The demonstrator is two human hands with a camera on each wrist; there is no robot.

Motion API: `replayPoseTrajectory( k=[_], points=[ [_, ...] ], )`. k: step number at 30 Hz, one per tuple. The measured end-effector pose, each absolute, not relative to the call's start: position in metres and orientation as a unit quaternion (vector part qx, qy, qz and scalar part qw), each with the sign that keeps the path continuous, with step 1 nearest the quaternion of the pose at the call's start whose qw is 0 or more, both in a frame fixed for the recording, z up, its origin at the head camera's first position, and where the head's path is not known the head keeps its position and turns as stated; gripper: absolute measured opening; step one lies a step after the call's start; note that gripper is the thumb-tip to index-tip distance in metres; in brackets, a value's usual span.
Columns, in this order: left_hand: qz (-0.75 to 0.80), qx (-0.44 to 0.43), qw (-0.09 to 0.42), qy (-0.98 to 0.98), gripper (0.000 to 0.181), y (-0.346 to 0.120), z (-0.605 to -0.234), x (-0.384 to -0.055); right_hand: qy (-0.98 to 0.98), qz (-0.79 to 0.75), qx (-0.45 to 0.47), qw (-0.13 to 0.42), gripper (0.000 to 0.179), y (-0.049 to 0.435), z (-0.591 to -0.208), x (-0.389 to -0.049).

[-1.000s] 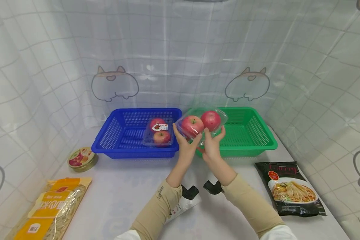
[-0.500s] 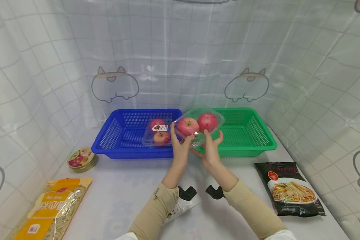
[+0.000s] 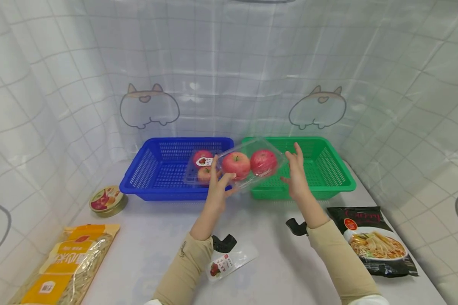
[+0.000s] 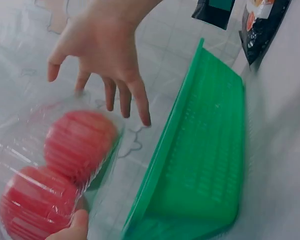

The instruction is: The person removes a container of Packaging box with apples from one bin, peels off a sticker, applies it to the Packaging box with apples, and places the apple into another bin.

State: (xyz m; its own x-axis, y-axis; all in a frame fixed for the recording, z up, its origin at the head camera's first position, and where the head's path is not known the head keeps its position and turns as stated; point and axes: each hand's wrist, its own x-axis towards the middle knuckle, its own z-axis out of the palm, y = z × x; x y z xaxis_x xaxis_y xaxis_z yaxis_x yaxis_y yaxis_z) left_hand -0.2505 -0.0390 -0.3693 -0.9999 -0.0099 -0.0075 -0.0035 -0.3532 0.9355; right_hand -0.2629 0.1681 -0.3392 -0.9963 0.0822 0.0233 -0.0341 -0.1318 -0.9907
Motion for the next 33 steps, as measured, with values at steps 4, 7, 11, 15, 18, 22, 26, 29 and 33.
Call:
replayPoseTrajectory(
  k=[4,7,11,15,18,22,26,29,33],
  points=[
    [-0.817,-0.009,-0.017,-0.577,0.081,-0.048,-0.369,-0.249,-0.695,0.718,0.03,-0.01,0.064,0.18,-0.34,-0.271],
    [-0.81,-0.014,-0.031,-0.585,0.082,-0.053,-0.369,-0.249,-0.697,0.712,0.056,-0.064,0.063,0.183,-0.34,-0.274],
    [-0.806,-0.016,-0.055,-0.589,0.081,-0.058,-0.372,-0.249,-0.69,0.706,0.08,-0.138,0.062,0.186,-0.344,-0.274],
    [-0.803,-0.026,-0.072,-0.591,0.08,-0.065,-0.373,-0.248,-0.683,0.706,0.085,-0.166,0.064,0.186,-0.348,-0.267],
    [-0.799,-0.042,-0.08,-0.594,0.079,-0.071,-0.372,-0.246,-0.685,0.708,0.085,-0.15,0.066,0.184,-0.351,-0.258],
    [-0.792,-0.061,-0.082,-0.602,0.074,-0.078,-0.37,-0.243,-0.686,0.713,0.075,-0.122,0.066,0.179,-0.355,-0.245],
    [-0.775,-0.062,-0.089,-0.622,0.07,-0.083,-0.372,-0.24,-0.674,0.728,0.057,-0.11,0.066,0.175,-0.36,-0.233],
    [-0.763,-0.07,-0.093,-0.635,0.069,-0.085,-0.374,-0.236,-0.666,0.737,0.048,-0.101,0.066,0.173,-0.362,-0.224],
    [-0.752,-0.077,-0.09,-0.649,0.067,-0.087,-0.376,-0.228,-0.659,0.746,0.04,-0.091,0.066,0.17,-0.364,-0.212]
  ],
)
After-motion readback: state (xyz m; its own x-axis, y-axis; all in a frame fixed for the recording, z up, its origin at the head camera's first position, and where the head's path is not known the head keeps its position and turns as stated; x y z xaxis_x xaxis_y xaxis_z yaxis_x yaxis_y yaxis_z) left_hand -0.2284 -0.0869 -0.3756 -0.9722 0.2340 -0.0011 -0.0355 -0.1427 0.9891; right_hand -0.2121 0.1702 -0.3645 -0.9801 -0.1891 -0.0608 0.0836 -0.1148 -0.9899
